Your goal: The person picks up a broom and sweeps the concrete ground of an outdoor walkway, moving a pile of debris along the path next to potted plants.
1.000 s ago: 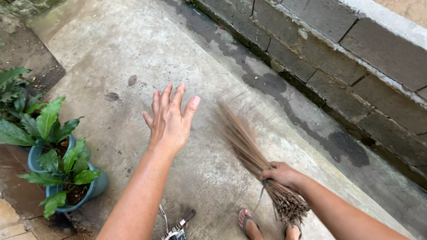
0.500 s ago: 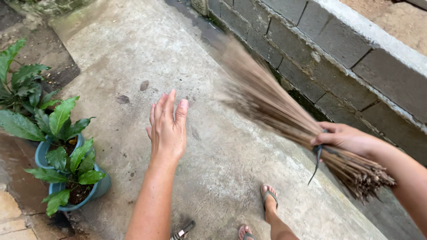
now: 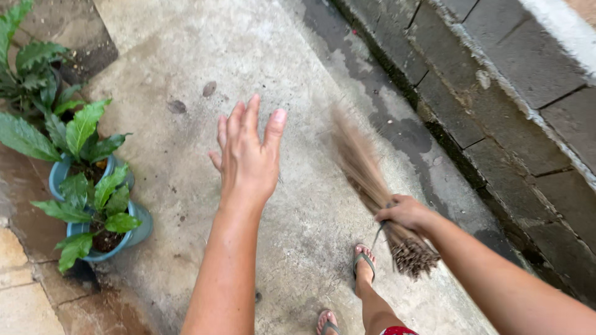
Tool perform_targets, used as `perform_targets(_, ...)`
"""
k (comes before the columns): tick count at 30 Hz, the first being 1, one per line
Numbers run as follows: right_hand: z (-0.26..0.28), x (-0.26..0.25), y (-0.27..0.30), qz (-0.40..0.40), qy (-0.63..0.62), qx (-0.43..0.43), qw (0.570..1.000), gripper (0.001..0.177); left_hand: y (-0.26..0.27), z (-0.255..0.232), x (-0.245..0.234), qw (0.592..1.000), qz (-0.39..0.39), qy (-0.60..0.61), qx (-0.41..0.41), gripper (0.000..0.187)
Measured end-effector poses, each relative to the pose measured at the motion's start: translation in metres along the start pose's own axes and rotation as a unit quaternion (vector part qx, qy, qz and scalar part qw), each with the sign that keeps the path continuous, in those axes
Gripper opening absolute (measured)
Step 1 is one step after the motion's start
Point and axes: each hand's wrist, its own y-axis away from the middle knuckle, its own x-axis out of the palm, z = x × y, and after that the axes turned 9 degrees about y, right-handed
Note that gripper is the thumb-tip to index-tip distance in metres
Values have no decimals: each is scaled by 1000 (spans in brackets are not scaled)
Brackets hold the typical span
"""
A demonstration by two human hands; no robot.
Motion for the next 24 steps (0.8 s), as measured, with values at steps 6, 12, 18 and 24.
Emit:
perform_targets(6, 35, 0, -7, 58, -40, -166, 984, 73, -30, -7, 15, 1000, -13, -3, -8, 83)
perform_targets(12, 28, -125, 35, 4, 71, -163, 984, 91, -43, -2, 11, 999, -27, 2, -33, 81)
perform_targets(18, -8, -207, 10, 12, -28, -124, 992, 93, -67, -2, 5, 998, -51, -9, -27, 83)
perform_targets(24, 40, -159, -77, 77, -109, -23, 991, 48, -96, 2, -10, 998, -65, 1, -12, 84)
